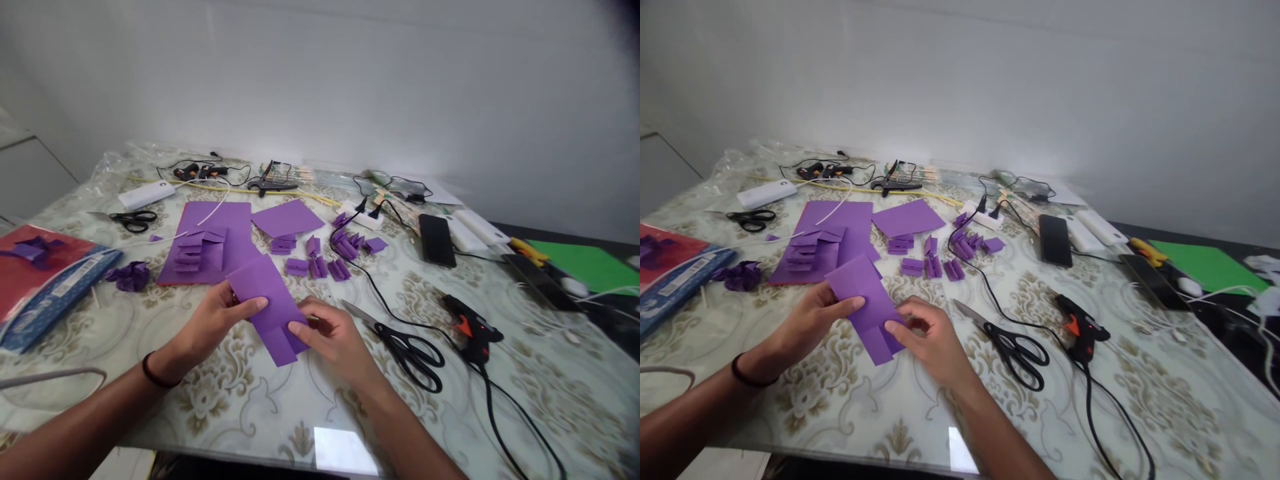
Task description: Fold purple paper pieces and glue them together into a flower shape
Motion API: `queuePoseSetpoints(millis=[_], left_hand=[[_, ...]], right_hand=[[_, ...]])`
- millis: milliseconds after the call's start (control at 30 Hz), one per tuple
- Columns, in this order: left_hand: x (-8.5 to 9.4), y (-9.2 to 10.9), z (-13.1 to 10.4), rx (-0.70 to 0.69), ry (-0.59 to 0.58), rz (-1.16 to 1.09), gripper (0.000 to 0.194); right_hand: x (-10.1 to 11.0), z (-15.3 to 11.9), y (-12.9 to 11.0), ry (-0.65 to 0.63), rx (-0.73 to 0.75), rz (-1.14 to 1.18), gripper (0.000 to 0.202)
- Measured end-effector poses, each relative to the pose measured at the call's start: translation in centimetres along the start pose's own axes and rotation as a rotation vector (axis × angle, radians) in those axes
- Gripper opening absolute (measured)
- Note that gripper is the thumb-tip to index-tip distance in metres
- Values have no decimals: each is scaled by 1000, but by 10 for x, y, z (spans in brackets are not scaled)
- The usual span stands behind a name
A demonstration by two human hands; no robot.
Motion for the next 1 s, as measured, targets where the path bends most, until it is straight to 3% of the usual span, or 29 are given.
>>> queuePoseSetpoints(millis=[300,500,767,1000], left_hand=[[-8,5,-6,4,-161,55,30],[-18,7,-8,42,-312,176,29],[-13,9,-3,35,-207,237,32],[-12,11,-3,7,-180,272,33]], right_hand=[[4,1,-1,32,77,9,27],[8,2,2,99,8,79,32],[5,-1,5,95,-73,50,36],[6,0,3,116,-49,-6,33]])
Point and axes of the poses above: each hand's wrist, its own z-axis towards the middle knuckle, its own x-axis out of the back of the hand, y = z × x, the point moved 6 cm from there along z, towards the middle knuckle, and after that the axes turned 10 degrees about z, right-handed, at the moved point
